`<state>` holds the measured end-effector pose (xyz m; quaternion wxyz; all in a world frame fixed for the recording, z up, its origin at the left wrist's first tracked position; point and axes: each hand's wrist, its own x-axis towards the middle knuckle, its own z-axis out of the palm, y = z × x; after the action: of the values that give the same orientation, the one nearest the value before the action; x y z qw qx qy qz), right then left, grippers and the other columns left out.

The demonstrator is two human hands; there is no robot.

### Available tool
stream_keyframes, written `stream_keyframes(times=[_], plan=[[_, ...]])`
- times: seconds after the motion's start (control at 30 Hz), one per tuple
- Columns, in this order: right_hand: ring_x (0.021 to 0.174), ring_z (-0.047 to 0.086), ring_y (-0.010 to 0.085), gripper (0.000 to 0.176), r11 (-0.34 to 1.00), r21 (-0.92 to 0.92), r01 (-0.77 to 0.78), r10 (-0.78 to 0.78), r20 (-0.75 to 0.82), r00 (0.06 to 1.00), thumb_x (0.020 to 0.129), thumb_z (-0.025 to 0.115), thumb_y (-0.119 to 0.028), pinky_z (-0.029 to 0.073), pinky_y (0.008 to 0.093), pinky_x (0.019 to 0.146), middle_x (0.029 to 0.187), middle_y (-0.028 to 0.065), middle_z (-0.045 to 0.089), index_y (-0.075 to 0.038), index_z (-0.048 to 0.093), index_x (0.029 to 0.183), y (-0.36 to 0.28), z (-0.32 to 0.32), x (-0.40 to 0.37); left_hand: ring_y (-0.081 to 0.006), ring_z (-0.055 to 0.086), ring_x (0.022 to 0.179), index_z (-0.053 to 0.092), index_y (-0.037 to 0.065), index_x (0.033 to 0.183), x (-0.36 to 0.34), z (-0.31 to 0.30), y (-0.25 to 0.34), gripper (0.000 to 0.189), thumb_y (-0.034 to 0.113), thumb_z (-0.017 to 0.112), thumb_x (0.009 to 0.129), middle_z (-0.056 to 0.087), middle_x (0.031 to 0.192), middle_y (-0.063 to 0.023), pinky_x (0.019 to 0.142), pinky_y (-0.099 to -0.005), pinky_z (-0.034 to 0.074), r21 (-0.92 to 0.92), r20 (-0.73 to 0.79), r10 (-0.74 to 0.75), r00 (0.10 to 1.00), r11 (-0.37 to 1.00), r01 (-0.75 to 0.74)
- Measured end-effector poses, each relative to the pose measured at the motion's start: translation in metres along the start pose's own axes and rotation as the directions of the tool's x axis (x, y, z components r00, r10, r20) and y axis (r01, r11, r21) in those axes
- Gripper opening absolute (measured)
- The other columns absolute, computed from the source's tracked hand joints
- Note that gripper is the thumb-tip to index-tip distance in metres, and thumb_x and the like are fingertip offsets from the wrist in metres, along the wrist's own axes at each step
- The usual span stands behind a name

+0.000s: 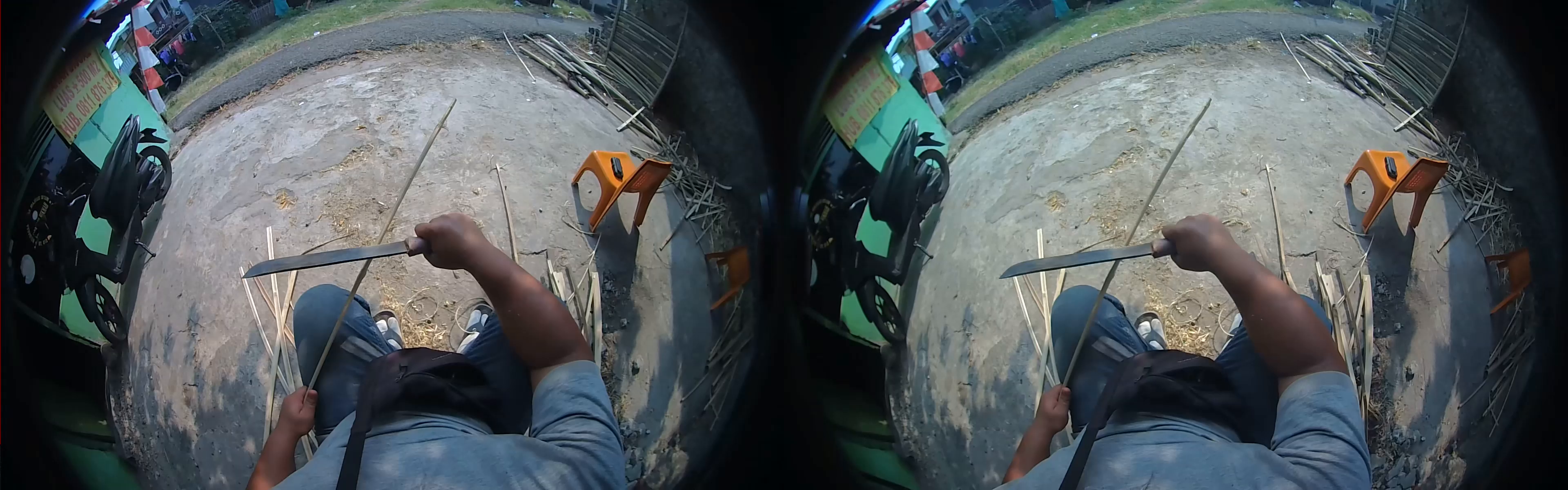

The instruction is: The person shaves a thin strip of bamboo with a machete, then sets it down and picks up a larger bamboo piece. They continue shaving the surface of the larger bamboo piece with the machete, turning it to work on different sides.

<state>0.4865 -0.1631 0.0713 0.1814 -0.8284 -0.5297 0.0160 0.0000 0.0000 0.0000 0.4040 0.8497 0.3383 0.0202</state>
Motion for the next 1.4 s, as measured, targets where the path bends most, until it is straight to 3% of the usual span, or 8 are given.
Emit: stream_keyframes(times=[0.2, 0.47, 0.6, 0.83, 0.97, 1.0, 1.1, 1.4], plan=[[0.081, 0.072, 0.0372, 0.012, 0.955, 0.199, -0.222, 0.248, -0.121, 0.961, 0.091, 0.066, -0.023, 0.058, 0.0479, 0.074, 0.087, 0.0147, 0.074, -0.016, 0.075, 0.093, 0.047, 0.007, -0.002, -0.0311, 0.057, 0.065, 0.056, 0.000, 0.084, 0.000, 0.002, 0.004, 0.071, 0.068, 0.047, 0.103, 0.056, 0.069, -0.0191, 0.064, -0.0433, 0.046, 0.002, 0.007, -0.026, 1.000, 1.000, 0.026], [0.082, 0.071, 0.0379, 0.012, 0.970, 0.229, -0.083, 0.104, -0.081, 0.991, 0.090, 0.068, -0.025, 0.056, 0.0494, 0.073, 0.085, 0.0149, 0.073, -0.015, 0.073, 0.094, 0.022, -0.009, -0.012, -0.0308, 0.057, 0.064, 0.056, 0.000, 0.085, 0.003, 0.006, -0.008, 0.070, 0.067, 0.048, 0.103, 0.055, 0.068, -0.0184, 0.063, -0.0433, 0.045, 0.007, 0.003, 0.000, 1.000, 1.000, 0.000], [0.075, 0.070, 0.0362, 0.022, 0.993, -0.002, 0.119, -0.119, -0.084, 0.989, 0.090, 0.071, -0.034, 0.055, 0.0504, 0.067, 0.073, 0.0117, 0.068, -0.013, 0.067, 0.083, -0.007, 0.001, -0.014, -0.0255, 0.055, 0.064, 0.055, 0.000, 0.083, 0.003, 0.003, 0.001, 0.071, 0.067, 0.048, 0.103, 0.054, 0.067, -0.0162, 0.062, -0.0415, 0.045, -0.010, 0.019, 0.014, 1.000, 1.000, -0.014], [0.094, 0.073, 0.0339, 0.013, 0.995, 0.003, -0.100, 0.099, 0.155, 0.983, 0.089, 0.066, -0.025, 0.057, 0.0474, 0.081, 0.094, 0.0114, 0.075, -0.016, 0.073, 0.094, -0.014, -0.014, 0.000, -0.0198, 0.050, 0.064, 0.054, 0.000, 0.081, 0.004, 0.004, -0.006, 0.070, 0.066, 0.049, 0.103, 0.050, 0.066, -0.0125, 0.061, -0.0392, 0.043, -0.035, 0.022, 0.010, 1.000, 0.999, -0.009], [0.099, 0.072, 0.0334, 0.018, 0.960, 0.053, -0.276, 0.267, 0.134, 0.954, 0.087, 0.065, -0.021, 0.057, 0.0467, 0.085, 0.101, 0.0110, 0.076, -0.018, 0.074, 0.102, -0.007, -0.014, 0.002, -0.0193, 0.050, 0.065, 0.054, 0.000, 0.080, 0.002, 0.000, 0.000, 0.071, 0.067, 0.048, 0.103, 0.051, 0.066, -0.0116, 0.062, -0.0386, 0.043, -0.071, 0.049, -0.032, 0.998, 0.997, 0.035], [0.088, 0.071, 0.0374, 0.012, 0.972, 0.073, -0.222, 0.221, 0.031, 0.975, 0.089, 0.065, -0.023, 0.057, 0.0502, 0.076, 0.089, 0.0123, 0.074, -0.018, 0.074, 0.095, -0.006, -0.008, -0.001, -0.0197, 0.050, 0.065, 0.054, 0.000, 0.081, 0.001, 0.001, 0.000, 0.071, 0.067, 0.048, 0.103, 0.051, 0.066, -0.0119, 0.062, -0.0389, 0.043, -0.066, 0.041, -0.025, 0.999, 0.997, 0.028], [0.085, 0.071, 0.0373, 0.011, 0.991, 0.090, -0.103, 0.111, -0.088, 0.990, 0.087, 0.066, -0.022, 0.057, 0.0499, 0.075, 0.088, 0.0123, 0.073, -0.016, 0.073, 0.093, -0.002, -0.002, -0.009, -0.0211, 0.051, 0.066, 0.054, 0.000, 0.081, 0.001, 0.002, -0.003, 0.071, 0.067, 0.047, 0.104, 0.051, 0.067, -0.0131, 0.062, -0.0400, 0.043, -0.041, 0.015, 0.001, 1.000, 0.999, 0.000], [0.082, 0.073, 0.0359, 0.011, 0.998, -0.045, -0.036, 0.038, 0.030, 0.999, 0.086, 0.067, -0.025, 0.058, 0.0500, 0.073, 0.082, 0.0112, 0.073, -0.016, 0.072, 0.092, -0.027, -0.014, -0.017, -0.0234, 0.052, 0.064, 0.053, 0.000, 0.081, 0.001, 0.003, 0.004, 0.072, 0.068, 0.045, 0.103, 0.051, 0.066, -0.0146, 0.061, -0.0416, 0.043, 0.038, 0.004, 0.001, 1.000, 0.999, -0.001]])
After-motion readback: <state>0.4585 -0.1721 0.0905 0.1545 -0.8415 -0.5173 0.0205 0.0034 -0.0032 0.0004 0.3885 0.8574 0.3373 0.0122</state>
